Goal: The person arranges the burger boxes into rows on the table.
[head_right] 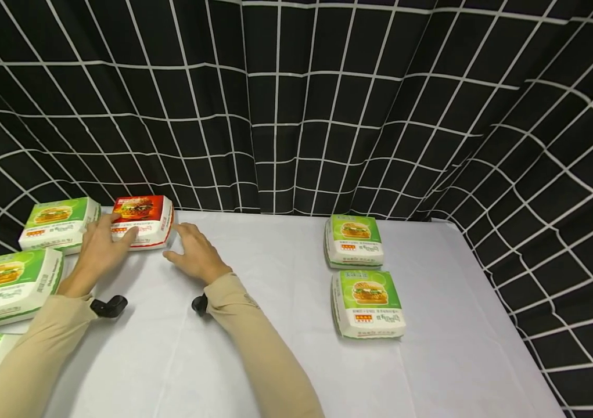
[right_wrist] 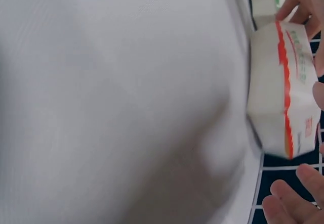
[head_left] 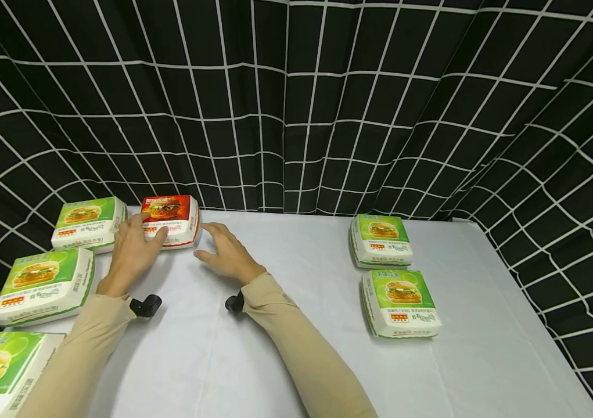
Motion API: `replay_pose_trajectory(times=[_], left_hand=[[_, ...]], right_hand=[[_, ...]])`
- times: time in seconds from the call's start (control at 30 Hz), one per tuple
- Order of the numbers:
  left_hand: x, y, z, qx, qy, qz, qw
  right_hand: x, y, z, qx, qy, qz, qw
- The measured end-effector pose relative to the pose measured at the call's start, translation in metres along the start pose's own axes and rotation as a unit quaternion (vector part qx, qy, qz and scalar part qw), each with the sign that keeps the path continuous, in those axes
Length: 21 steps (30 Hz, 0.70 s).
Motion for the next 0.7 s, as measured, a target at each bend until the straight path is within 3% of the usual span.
replay_pose_trajectory(times=[0.27,0.47,0.7], left_hand=[[-0.008,-0.006,-0.002,0.027,-0.028,-0.016,0.9991],[-0.008,-0.009,-0.002,0.022,-0.037,-0.022,0.9988],[-0.011,-0.008,-0.006,0.016,-0.039,-0.023,0.9988]], right_hand=[[0.005,-0.006,0.007,0.008,-0.005,0.032,0.9994],[0.002,-0.015,0.009,0.032,-0.027,0.053,0.9977],[0.002,-0.010,0.007,-0.001,-0.021,0.051,0.9985]])
Point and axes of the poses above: each hand's wrist, its own z-axis towards the middle knuckle, its own y-axis out of the back of the hand, x = y × z, the point moved 9 cm from there along z, towards the middle knuckle, and after that the axes turned 15 degrees about z, right-handed, at the moved point
